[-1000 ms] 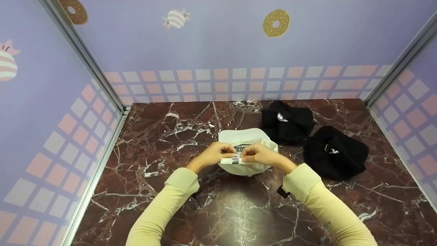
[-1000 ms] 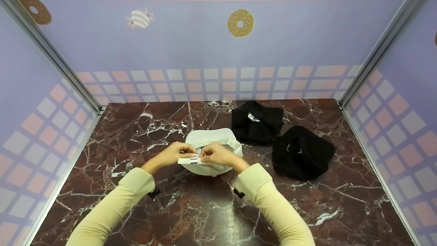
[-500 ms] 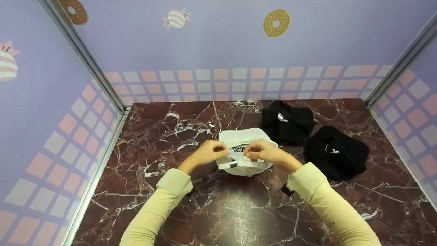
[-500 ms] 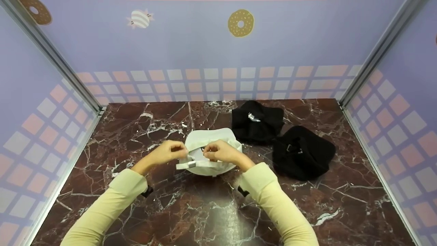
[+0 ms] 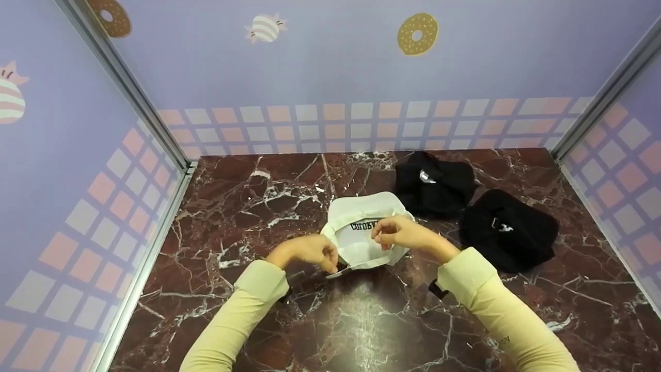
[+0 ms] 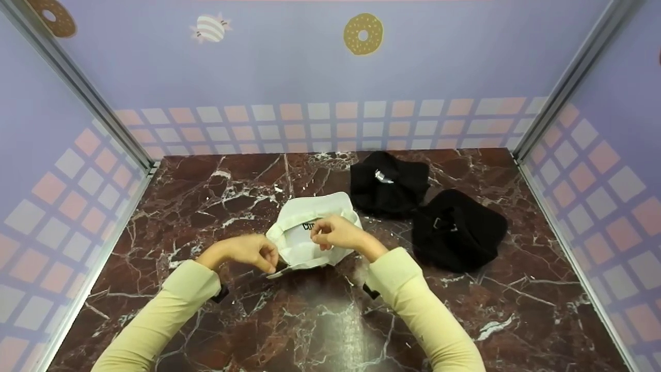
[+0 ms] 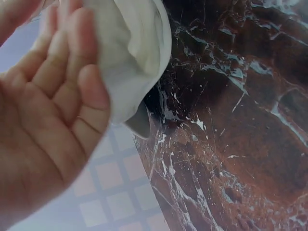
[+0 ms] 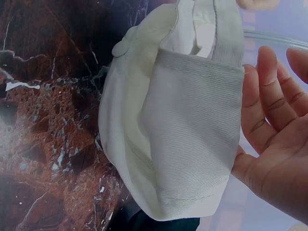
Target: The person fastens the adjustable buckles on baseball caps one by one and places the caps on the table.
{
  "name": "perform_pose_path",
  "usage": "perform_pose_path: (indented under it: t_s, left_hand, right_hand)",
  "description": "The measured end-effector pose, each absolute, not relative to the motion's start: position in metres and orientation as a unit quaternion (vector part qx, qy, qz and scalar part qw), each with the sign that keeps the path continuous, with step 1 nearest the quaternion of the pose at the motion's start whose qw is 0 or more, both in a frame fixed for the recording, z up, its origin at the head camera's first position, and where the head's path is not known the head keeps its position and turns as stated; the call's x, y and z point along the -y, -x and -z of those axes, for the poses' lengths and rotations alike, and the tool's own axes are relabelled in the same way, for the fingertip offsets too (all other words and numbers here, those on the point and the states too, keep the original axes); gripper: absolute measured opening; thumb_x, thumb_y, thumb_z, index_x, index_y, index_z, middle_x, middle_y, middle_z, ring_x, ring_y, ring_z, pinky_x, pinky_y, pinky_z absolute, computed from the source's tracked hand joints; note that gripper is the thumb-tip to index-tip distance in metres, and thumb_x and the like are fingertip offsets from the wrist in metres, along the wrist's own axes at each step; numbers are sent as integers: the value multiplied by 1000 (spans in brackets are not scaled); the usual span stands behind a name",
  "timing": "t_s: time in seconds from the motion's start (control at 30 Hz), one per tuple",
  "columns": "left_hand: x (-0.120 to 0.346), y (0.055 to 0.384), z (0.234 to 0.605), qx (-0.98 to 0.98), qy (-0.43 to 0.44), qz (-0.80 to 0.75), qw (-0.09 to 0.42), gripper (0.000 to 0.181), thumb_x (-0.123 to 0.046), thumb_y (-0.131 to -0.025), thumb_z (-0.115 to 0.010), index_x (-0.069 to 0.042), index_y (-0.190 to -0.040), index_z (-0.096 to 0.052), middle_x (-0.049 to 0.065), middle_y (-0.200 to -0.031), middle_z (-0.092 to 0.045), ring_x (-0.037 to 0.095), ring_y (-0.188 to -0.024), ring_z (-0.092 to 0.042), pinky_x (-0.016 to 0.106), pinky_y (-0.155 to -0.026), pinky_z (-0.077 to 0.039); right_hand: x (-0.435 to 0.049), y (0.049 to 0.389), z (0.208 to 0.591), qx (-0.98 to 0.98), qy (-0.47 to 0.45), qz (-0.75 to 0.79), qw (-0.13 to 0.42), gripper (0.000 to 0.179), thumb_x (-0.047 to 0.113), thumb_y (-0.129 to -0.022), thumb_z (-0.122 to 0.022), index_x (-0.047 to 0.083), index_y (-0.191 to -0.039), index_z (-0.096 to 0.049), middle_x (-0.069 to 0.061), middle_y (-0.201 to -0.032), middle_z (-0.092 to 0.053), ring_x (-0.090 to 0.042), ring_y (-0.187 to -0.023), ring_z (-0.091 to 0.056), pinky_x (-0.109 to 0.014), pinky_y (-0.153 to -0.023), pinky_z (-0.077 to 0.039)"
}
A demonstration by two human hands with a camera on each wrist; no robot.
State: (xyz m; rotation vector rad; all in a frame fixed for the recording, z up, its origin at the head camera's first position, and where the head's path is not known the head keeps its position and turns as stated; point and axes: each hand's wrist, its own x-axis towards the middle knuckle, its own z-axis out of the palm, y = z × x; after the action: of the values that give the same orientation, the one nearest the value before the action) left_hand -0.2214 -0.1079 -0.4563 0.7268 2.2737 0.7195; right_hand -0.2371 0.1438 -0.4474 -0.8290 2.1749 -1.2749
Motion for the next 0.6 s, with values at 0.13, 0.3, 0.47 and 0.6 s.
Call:
perform_pose_path:
  t_s: [0.13,0.3,0.47,0.6]
  left_hand:
    - [108,216,463,-865,-273,-239,347,25,-21,-72,-70,-5,-91,-67,7,-85,-68,9,-70,-59,18,-65,-46]
    - [105,210,474,-858,-311,-257,317,27,-21,-75,-67,-4,-95,-66,8,-90,-67,9,-75,-58,17,-69,-45]
    - [104,210,478,-841,-321,-326,288,17,-16,-80,-61,-2,-87,-67,0,-71,-58,2,-57,-42,15,-54,-36]
    - [103,213,477,-823,-323,-379,272,17,-15,-84,-57,-1,-86,-66,4,-78,-60,1,-62,-44,15,-58,-38]
  right_hand:
    - [-145,237,449,-798,299,464,241,20,5,-84,-53,-11,-94,-56,-27,-72,-58,-10,-61,-54,-25,-56,-45]
    - [-142,235,451,-805,300,466,212,19,4,-83,-53,-11,-95,-57,-18,-71,-59,-8,-62,-52,-23,-58,-45]
    - [-136,229,455,-840,341,414,84,25,11,-80,-60,-4,-99,-58,-11,-84,-62,-15,-75,-55,-27,-69,-46]
    - [-128,222,461,-856,406,313,-66,35,25,-76,-65,4,-104,-59,-8,-99,-62,-22,-93,-56,-36,-85,-43]
